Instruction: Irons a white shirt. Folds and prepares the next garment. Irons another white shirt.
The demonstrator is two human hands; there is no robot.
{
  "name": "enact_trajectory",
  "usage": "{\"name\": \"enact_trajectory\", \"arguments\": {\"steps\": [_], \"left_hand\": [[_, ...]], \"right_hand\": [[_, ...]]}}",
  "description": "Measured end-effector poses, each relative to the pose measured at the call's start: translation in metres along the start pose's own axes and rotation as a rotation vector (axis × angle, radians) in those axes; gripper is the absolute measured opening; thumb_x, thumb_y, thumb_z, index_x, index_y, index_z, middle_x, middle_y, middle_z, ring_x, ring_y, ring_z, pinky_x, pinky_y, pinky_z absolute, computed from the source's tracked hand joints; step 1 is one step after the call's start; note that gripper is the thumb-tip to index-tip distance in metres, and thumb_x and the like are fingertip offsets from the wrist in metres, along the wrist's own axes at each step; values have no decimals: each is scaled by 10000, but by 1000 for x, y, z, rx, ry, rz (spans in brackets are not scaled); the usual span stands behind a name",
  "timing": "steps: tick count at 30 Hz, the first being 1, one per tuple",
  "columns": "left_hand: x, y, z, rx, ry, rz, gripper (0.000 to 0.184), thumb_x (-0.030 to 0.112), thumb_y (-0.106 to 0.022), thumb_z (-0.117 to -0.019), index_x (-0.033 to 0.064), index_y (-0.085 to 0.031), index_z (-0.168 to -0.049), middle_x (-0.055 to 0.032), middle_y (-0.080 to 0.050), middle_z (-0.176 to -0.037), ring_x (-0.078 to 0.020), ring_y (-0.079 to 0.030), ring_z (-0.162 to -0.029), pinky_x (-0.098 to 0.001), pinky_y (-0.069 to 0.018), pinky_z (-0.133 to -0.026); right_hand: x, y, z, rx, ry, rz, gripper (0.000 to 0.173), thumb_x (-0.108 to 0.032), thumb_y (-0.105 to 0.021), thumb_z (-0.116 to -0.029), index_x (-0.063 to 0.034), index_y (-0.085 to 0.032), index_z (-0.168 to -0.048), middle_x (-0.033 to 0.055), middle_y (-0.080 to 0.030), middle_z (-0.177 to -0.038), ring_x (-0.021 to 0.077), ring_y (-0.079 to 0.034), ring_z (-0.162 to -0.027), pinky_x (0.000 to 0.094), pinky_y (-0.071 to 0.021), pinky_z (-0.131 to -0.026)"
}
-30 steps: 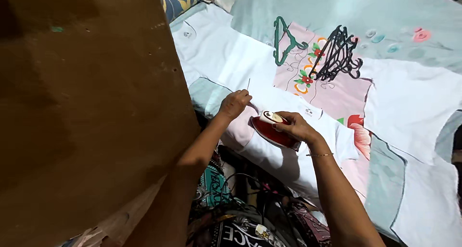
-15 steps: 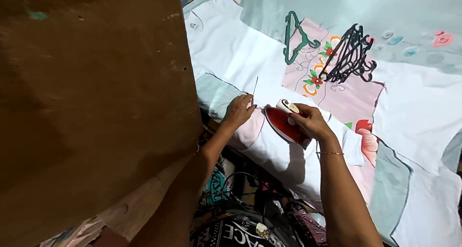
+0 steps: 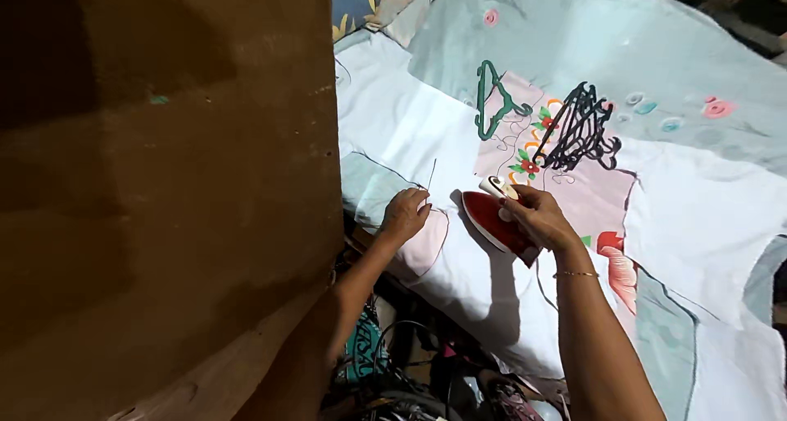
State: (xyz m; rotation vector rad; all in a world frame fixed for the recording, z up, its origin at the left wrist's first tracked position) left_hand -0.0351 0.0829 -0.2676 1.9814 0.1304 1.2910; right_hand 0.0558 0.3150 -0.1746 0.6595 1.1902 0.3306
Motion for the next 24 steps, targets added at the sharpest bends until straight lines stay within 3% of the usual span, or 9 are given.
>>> {"name": "enact_trajectory", "arguments": {"steps": [3,6,11,14,17,21,24], "left_hand": [[-3,-4,5,106,-64,-29,231,130,-647,-978,-11,-757,-1124,-200,-729,-1127,-354,-704,-1066,-491,-554,-965],[-5,-8,7,166,-100,-47,215,125,-640,-970,0,-774,-1084,-185,-742,-1085,-343,-717,-1033,-478,-568,-942],[-6,-10,9,234,-127,-68,180,105,-670,-943,3,-783,-1038,-171,-750,-1034,-327,-730,-976,-464,-590,-895],[-5,-9,8,225,-136,-82,176,103,-679,-935,5,-784,-1037,-174,-747,-1043,-328,-729,-979,-470,-589,-891],[-1,-3,5,147,-94,-64,192,101,-649,-962,-8,-776,-1056,-191,-742,-1067,-348,-721,-1010,-488,-575,-918],[12,4,-14,88,-102,-78,220,100,-586,-1006,-13,-759,-1082,-189,-741,-1051,-344,-724,-1012,-500,-576,-911],[18,-3,-52,5,-120,-191,279,154,-542,-1040,33,-733,-1205,-169,-712,-1238,-358,-663,-1193,-542,-529,-994]], "right_hand": [[-16,-19,-33,34,23,-12,295,-192,-621,-1028,-16,-637,-1265,113,-656,-863,157,-576,-638,354,-517,-623],[-28,-49,-70,42,26,19,351,-292,-601,-1047,-42,-638,-1290,177,-679,-920,265,-619,-698,476,-532,-678],[-40,-62,-110,119,47,12,403,-350,-617,-1023,-42,-653,-1280,198,-693,-1000,310,-657,-796,531,-532,-744],[-30,-50,-101,136,30,-13,408,-373,-607,-1031,-64,-646,-1295,190,-690,-1007,294,-646,-770,512,-532,-707],[-2,-20,-82,200,-78,7,439,-410,-590,-1041,-63,-621,-1308,234,-681,-1033,350,-643,-781,564,-523,-707],[49,27,-46,320,-279,24,462,-395,-573,-1053,-1,-608,-1292,217,-660,-1007,281,-631,-760,490,-537,-738],[82,43,0,365,-350,10,470,-402,-565,-1050,0,-617,-1289,207,-660,-1027,262,-633,-786,482,-540,-751]]}}
Point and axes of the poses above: each hand's wrist, its own z-axis away from the middle knuckle, its own y-axis out of the back of the hand, x = y × z, the point moved 5 cm from there along -z, towards the middle knuckle
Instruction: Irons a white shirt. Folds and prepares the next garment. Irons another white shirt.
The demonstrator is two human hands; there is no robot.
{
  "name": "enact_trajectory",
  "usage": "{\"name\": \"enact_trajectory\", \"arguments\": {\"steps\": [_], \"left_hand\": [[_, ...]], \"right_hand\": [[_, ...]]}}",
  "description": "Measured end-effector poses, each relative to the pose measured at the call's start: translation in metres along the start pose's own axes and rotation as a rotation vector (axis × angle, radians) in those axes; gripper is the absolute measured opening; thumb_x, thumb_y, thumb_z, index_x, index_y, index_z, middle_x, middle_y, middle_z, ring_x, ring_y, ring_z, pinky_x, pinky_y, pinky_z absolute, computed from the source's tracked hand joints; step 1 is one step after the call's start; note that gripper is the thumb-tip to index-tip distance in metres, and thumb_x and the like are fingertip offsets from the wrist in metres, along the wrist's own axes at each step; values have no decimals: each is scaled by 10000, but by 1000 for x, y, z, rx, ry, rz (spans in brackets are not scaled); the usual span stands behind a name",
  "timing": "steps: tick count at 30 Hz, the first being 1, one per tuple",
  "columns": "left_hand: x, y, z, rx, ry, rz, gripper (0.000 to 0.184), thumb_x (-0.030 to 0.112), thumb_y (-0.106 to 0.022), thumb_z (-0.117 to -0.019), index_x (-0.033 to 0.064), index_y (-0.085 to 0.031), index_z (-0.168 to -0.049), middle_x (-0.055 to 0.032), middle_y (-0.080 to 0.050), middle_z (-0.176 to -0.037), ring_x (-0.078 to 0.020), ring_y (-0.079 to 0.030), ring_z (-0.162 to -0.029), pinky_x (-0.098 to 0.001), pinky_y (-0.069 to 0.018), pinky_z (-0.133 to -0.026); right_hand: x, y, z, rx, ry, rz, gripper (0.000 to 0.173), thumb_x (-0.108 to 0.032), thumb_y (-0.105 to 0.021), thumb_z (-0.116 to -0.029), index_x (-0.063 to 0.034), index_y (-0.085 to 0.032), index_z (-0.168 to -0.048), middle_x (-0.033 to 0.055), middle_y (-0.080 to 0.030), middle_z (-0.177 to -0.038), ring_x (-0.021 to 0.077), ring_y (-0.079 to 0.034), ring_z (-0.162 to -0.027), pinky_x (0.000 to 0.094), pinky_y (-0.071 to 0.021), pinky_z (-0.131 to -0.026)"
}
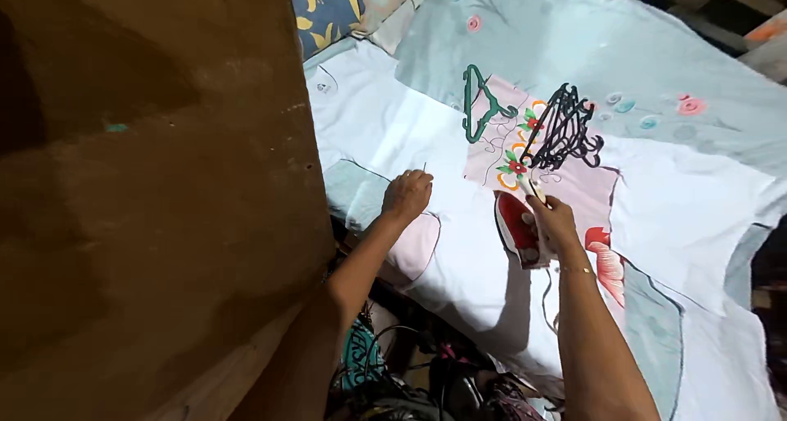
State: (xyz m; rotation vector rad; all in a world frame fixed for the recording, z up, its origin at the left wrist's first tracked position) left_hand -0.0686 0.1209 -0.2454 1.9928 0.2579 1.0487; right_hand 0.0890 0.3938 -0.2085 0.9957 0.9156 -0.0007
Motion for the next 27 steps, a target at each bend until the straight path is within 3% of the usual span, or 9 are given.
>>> {"name": "enact_trajectory", "arguments": {"steps": [2,5,9,13,15,19,22,25,27], "left_hand": [[-1,-8,-28,-171,21,-76,320,148,-536,-1045,35,-672,-1311,-178,-645,-1360,-384,-569,-1319,-591,-467,-1040],[-6,-15,-56,-400,125,-147,413,188,-617,-1020,18,-598,-1395,-226,-605,-1377,-422,-524,-1336,-632,-420,-1050],[2,-9,-65,-437,215,-138,317,176,-661,-977,-10,-682,-1233,-246,-623,-1308,-434,-542,-1292,-646,-442,-1005],[89,-13,-26,-420,18,64,318,85,-572,-1014,7,-647,-1312,-233,-671,-1268,-395,-644,-1206,-587,-512,-1018],[148,-21,13,-562,-119,133,367,73,-499,-1048,26,-595,-1399,-227,-673,-1289,-383,-642,-1226,-559,-489,-1050],[201,-24,80,-788,-429,375,315,98,-630,-1008,-31,-644,-1295,-241,-710,-1180,-391,-686,-1125,-568,-507,-999],[172,-12,90,-646,-423,407,259,105,-619,-1013,-47,-694,-1209,-216,-727,-1152,-347,-703,-1106,-511,-524,-1001],[102,6,74,-286,-256,211,242,111,-561,-1025,-16,-728,-1145,-171,-742,-1149,-316,-713,-1097,-477,-539,-998],[53,19,65,-36,-154,86,235,94,-559,-1014,-8,-746,-1111,-160,-748,-1147,-317,-719,-1095,-479,-553,-990]], "right_hand": [[19,10,26,8,-14,-8,440,-374,-561,-1057,-5,-617,-1290,178,-658,-989,223,-610,-739,445,-531,-705],[38,15,58,17,-26,-54,404,-330,-561,-1064,-8,-610,-1302,157,-651,-939,196,-582,-670,418,-520,-643],[45,12,80,51,-19,-98,391,-308,-578,-1059,-15,-604,-1316,134,-644,-886,174,-552,-609,387,-499,-581],[44,14,84,84,-10,-116,392,-313,-574,-1058,-11,-616,-1305,146,-654,-917,187,-568,-659,416,-503,-627],[46,23,89,127,-34,-132,395,-303,-569,-1059,20,-621,-1280,181,-653,-969,216,-586,-725,455,-515,-698],[47,54,105,214,-89,-122,406,-280,-575,-1056,36,-583,-1310,175,-638,-975,187,-575,-720,421,-517,-687],[32,71,110,218,-9,-118,381,-243,-579,-1048,30,-576,-1315,117,-622,-930,105,-548,-656,330,-510,-620],[-7,70,105,170,135,-182,367,-193,-540,-1048,54,-573,-1316,120,-616,-1010,80,-551,-756,303,-506,-709],[-43,50,98,99,185,-250,316,-177,-516,-1050,21,-573,-1289,39,-593,-924,34,-550,-678,258,-516,-637]]}}
Point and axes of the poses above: each hand's wrist, its own z-axis away from the middle knuckle, its own y-axis out of the back of the hand, x = y × z, the point moved 5 cm from there along -z, towards the middle knuckle
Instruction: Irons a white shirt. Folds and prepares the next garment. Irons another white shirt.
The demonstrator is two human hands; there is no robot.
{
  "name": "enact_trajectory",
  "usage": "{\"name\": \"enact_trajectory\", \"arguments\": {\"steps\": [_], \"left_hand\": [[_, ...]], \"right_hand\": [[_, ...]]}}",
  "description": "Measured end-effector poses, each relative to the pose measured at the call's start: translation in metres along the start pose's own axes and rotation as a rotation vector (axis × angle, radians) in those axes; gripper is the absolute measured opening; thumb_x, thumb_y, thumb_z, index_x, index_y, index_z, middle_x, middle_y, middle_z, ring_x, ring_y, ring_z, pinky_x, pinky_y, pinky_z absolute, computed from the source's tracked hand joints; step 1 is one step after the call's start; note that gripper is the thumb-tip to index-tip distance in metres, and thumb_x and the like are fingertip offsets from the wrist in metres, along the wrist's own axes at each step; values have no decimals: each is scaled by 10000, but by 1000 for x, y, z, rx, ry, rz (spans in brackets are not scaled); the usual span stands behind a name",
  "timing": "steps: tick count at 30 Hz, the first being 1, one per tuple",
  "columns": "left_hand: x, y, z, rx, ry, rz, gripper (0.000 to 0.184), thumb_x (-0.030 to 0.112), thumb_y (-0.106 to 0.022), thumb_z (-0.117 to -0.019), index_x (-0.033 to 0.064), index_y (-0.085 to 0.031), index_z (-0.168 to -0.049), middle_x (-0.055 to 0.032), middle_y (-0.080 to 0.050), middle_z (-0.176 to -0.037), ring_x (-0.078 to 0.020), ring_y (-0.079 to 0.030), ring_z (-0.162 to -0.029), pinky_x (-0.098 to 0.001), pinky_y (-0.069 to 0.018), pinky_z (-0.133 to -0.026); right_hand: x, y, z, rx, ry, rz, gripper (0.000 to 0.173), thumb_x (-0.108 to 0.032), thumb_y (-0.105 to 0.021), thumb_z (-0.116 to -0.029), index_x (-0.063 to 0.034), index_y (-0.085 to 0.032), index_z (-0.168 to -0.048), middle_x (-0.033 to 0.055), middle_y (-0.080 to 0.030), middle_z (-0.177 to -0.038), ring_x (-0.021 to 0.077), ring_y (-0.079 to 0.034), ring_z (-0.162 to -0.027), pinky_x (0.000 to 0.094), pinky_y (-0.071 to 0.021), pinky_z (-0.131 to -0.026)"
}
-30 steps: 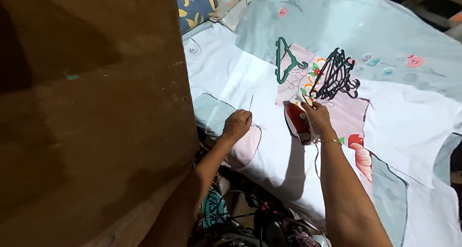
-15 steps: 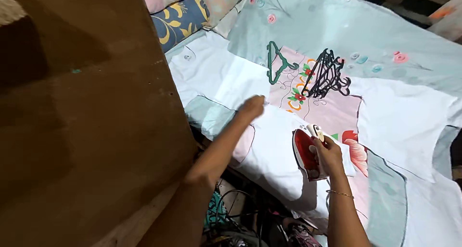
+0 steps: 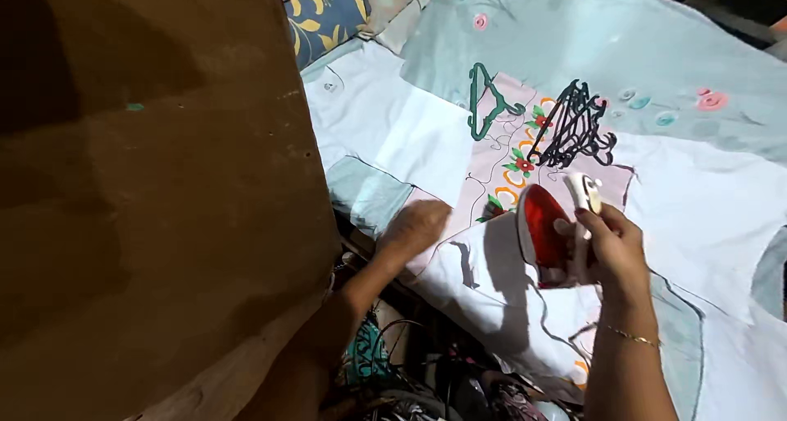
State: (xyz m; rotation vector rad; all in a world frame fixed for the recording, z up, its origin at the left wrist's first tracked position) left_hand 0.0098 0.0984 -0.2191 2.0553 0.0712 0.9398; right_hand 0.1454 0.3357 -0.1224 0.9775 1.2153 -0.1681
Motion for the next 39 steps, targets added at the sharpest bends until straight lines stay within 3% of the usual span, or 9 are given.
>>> {"name": "enact_trajectory", "arguments": {"steps": [5,9,13,15,18,21,24,31,39], "left_hand": [[-83,18,10,186,307,-91,244,57,-570,-1003,-27,-726,-1170,-220,-696,-1240,-388,-669,-1171,-553,-513,-1017],[-96,0,17,374,225,-165,206,36,-574,-969,-16,-761,-1038,-193,-739,-1118,-370,-715,-1053,-522,-558,-923],[-103,-9,20,484,170,-233,207,37,-576,-944,7,-774,-996,-159,-757,-1047,-327,-734,-952,-460,-582,-859],[-104,-11,20,508,156,-247,203,30,-582,-934,7,-777,-985,-153,-760,-1022,-322,-736,-929,-443,-586,-854],[-104,-10,20,539,159,-256,197,31,-592,-928,9,-782,-971,-154,-763,-1009,-324,-739,-922,-433,-588,-851],[-103,-9,22,542,159,-257,198,30,-590,-926,18,-784,-969,-146,-763,-1005,-311,-739,-921,-420,-589,-848],[-105,-12,23,541,159,-244,201,34,-584,-926,21,-780,-969,-147,-758,-1019,-311,-731,-941,-423,-583,-850],[-103,-9,23,488,148,-198,200,25,-585,-936,-18,-765,-1011,-192,-742,-1077,-367,-723,-993,-500,-570,-885],[-89,5,12,226,231,-147,237,12,-552,-971,-17,-747,-1103,-232,-701,-1196,-417,-663,-1135,-586,-505,-964]], "right_hand": [[-44,-110,-33,-225,-102,-176,310,-153,-498,-1076,-10,-522,-1351,90,-618,-871,145,-601,-640,356,-557,-627],[-31,-191,-69,-246,-127,-57,362,-261,-534,-1073,-2,-558,-1325,176,-660,-966,255,-639,-753,461,-550,-713],[-31,-212,-118,-107,-91,17,428,-325,-522,-1051,32,-575,-1282,243,-660,-1050,362,-651,-907,566,-519,-803],[-34,-217,-154,-70,-114,34,411,-294,-538,-1054,54,-593,-1265,249,-661,-1099,358,-653,-980,552,-506,-879],[-36,-224,-181,-69,-124,58,388,-282,-541,-1057,55,-591,-1243,222,-661,-1065,312,-654,-937,509,-511,-858],[-32,-220,-159,-92,-122,76,414,-295,-516,-1069,33,-555,-1318,246,-659,-1121,351,-669,-970,550,-521,-874],[-25,-205,-106,-123,-120,51,454,-360,-486,-1073,-8,-512,-1358,237,-655,-1040,357,-654,-844,558,-536,-745],[-20,-177,-47,-204,-221,-121,302,-220,-536,-1080,3,-558,-1282,114,-625,-851,166,-607,-638,349,-548,-635],[-42,-42,-1,-44,12,-256,226,-129,-480,-1063,-10,-563,-1237,10,-622,-792,91,-597,-597,298,-555,-581]]}}
Point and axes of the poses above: each hand's wrist, its own z-axis away from the middle knuckle, its own y-axis out of the back of the hand, x = y × z, the point moved 5 cm from there along -z, towards the middle knuckle
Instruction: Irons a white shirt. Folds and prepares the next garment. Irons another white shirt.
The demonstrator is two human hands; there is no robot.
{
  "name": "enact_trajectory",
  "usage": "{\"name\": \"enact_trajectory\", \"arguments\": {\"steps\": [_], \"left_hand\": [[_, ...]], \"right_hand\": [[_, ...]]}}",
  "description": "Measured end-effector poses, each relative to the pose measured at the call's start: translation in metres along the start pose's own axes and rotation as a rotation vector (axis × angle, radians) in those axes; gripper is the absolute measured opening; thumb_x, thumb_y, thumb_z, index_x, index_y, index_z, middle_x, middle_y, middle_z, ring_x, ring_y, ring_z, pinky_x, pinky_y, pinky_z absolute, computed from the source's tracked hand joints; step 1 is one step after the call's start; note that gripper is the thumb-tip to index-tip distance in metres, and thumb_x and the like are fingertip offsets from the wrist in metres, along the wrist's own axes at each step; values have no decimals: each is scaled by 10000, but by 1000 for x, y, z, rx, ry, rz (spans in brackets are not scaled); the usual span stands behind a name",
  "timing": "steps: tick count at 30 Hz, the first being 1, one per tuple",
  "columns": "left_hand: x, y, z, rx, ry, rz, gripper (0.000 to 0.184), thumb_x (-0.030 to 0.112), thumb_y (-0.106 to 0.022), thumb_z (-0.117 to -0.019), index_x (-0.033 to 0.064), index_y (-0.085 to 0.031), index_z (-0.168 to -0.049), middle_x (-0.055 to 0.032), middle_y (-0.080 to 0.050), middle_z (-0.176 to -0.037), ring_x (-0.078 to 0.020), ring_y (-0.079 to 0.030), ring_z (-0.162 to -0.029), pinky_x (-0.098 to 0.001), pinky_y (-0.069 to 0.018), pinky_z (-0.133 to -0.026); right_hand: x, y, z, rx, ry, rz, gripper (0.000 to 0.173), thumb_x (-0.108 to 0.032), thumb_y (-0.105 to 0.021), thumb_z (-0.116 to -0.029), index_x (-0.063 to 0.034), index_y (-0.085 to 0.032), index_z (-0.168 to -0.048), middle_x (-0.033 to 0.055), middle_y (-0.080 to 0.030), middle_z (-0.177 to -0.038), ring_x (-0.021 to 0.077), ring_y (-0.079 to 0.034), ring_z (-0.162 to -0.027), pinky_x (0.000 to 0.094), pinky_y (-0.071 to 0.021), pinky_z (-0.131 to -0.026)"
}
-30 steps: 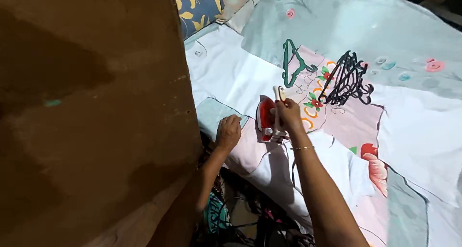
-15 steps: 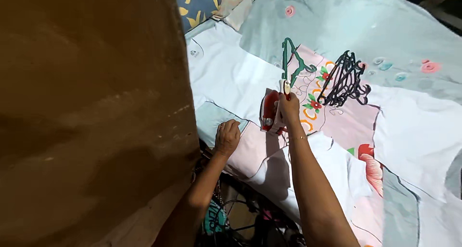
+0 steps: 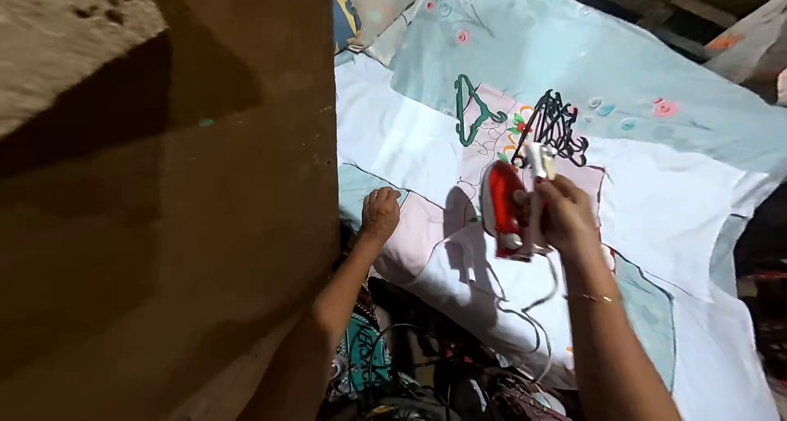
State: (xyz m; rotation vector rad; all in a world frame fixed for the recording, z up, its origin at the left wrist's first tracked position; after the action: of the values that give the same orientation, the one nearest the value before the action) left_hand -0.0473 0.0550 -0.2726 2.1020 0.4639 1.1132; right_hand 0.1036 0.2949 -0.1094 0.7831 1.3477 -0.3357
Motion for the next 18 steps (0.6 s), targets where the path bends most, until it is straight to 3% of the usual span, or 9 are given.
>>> {"name": "enact_trajectory", "arguments": {"steps": [5,8,9,11,13,14,16,18], "left_hand": [[31,-19,-19,-94,-230,-105,295,63,-587,-965,43,-729,-1223,-197,-659,-1336,-401,-574,-1317,-621,-432,-1071],[55,-46,-28,-474,-278,-159,397,174,-498,-1067,21,-595,-1420,-228,-493,-1539,-407,-358,-1505,-670,-182,-1222],[64,-51,-28,-609,-277,-187,417,211,-442,-1098,7,-567,-1439,-229,-477,-1551,-397,-344,-1515,-675,-142,-1232],[88,-48,-23,-743,-303,-155,404,241,-421,-1107,2,-632,-1355,-210,-584,-1449,-369,-462,-1443,-643,-198,-1232],[111,-39,-7,-816,-390,-6,371,254,-512,-1073,25,-674,-1315,-178,-654,-1359,-330,-556,-1352,-574,-301,-1208],[122,-36,6,-873,-459,61,409,250,-586,-1032,42,-638,-1381,-175,-615,-1422,-329,-521,-1390,-560,-296,-1210],[144,-40,36,-947,-630,92,601,228,-736,-918,58,-561,-1468,-218,-475,-1559,-399,-370,-1499,-651,-204,-1220],[160,-53,66,-972,-770,14,672,190,-789,-872,67,-540,-1485,-248,-435,-1578,-451,-321,-1514,-716,-174,-1205]], "right_hand": [[-6,95,62,133,109,91,310,-107,-509,-1027,0,-543,-1316,-55,-627,-861,5,-604,-618,212,-555,-566],[9,133,91,201,119,88,336,-114,-503,-1015,14,-527,-1324,-85,-626,-891,-41,-600,-647,168,-549,-595],[16,143,97,222,112,83,341,-113,-499,-1013,15,-520,-1328,-88,-625,-906,-49,-603,-663,160,-549,-607],[30,158,105,260,99,82,355,-116,-505,-1013,24,-515,-1340,-88,-622,-924,-61,-603,-683,145,-545,-626],[40,166,108,273,73,82,356,-112,-504,-1016,22,-509,-1346,-91,-620,-927,-70,-600,-677,132,-541,-620],[43,171,108,277,63,77,359,-107,-503,-1017,23,-508,-1351,-86,-623,-927,-66,-603,-675,135,-543,-619],[49,179,108,279,47,43,347,-112,-494,-1025,7,-510,-1350,-90,-621,-900,-49,-604,-653,150,-547,-606],[53,183,110,295,26,-15,284,-112,-479,-1032,-37,-533,-1300,-111,-619,-805,-28,-590,-572,162,-541,-532]]}}
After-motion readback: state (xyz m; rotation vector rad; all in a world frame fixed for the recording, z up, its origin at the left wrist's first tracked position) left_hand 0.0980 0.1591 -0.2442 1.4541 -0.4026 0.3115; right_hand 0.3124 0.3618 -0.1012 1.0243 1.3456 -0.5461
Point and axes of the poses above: each hand's wrist, its own z-axis away from the middle knuckle, its own y-axis out of the back of the hand, x = y × z, the point moved 5 cm from there along -z, towards the middle knuckle
